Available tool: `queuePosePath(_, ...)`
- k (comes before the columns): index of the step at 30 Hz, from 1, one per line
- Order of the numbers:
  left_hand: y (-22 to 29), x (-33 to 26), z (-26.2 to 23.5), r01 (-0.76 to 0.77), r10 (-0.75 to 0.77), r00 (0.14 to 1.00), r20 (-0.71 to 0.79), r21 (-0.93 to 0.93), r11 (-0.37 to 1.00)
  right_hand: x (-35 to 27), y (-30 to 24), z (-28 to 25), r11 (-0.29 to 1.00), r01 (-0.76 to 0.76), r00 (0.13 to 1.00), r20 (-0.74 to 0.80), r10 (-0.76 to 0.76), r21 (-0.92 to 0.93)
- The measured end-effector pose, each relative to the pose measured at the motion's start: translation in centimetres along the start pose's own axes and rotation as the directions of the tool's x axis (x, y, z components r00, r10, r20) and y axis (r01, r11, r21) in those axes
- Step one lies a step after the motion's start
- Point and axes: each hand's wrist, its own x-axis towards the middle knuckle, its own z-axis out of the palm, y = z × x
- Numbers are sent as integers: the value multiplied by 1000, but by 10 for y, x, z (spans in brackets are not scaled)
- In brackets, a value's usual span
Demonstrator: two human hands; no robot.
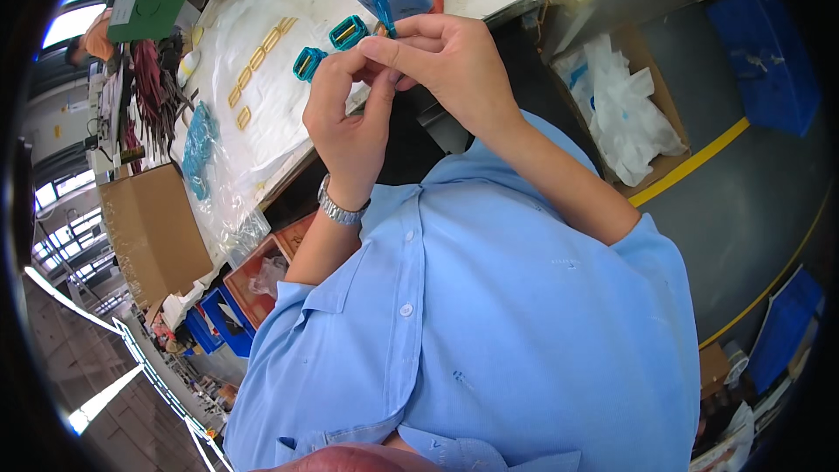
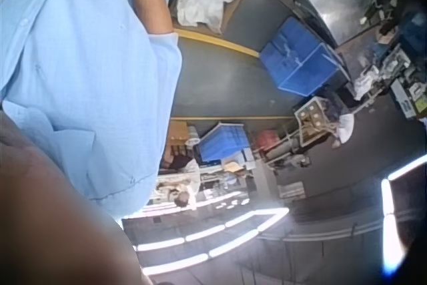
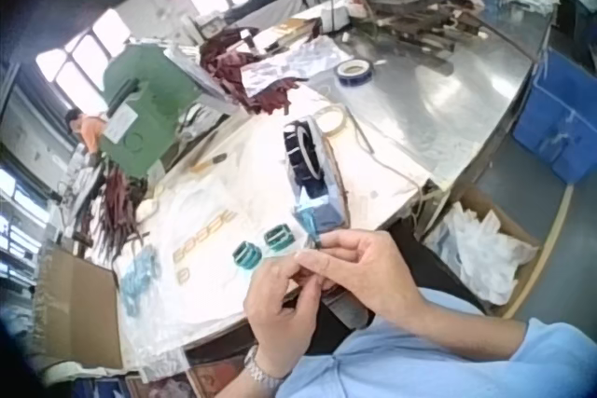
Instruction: Applying blue protective tape to gold-colored metal buckles at a workbench.
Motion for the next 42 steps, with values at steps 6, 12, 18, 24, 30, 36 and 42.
queuePosePath(6,-17,4,12,-219,236,956,-172,114,969,-2,-2,5,999,-31,998,-46,31,-3)
queuePosePath(12,-25,14,14,-235,245,965,-92,104,966,9,-2,-1,974,-225,972,-83,222,-36)
queuePosePath(18,-15,24,11,-53,53,998,-17,36,998,21,7,-1,994,-88,991,-101,82,-59)
queuePosePath(24,-8,38,-2,205,-196,977,88,-117,972,26,6,2,992,-56,995,-90,46,-111)
queuePosePath(30,-9,52,-12,395,-352,903,246,-154,906,22,8,-4,998,-56,998,-26,56,14)
queuePosePath(36,-15,58,-11,478,-399,865,304,-259,839,22,7,-14,993,43,994,103,-31,-109)
queuePosePath(42,-13,59,-12,494,-411,857,311,-270,826,26,15,-22,991,92,979,191,-71,-101)
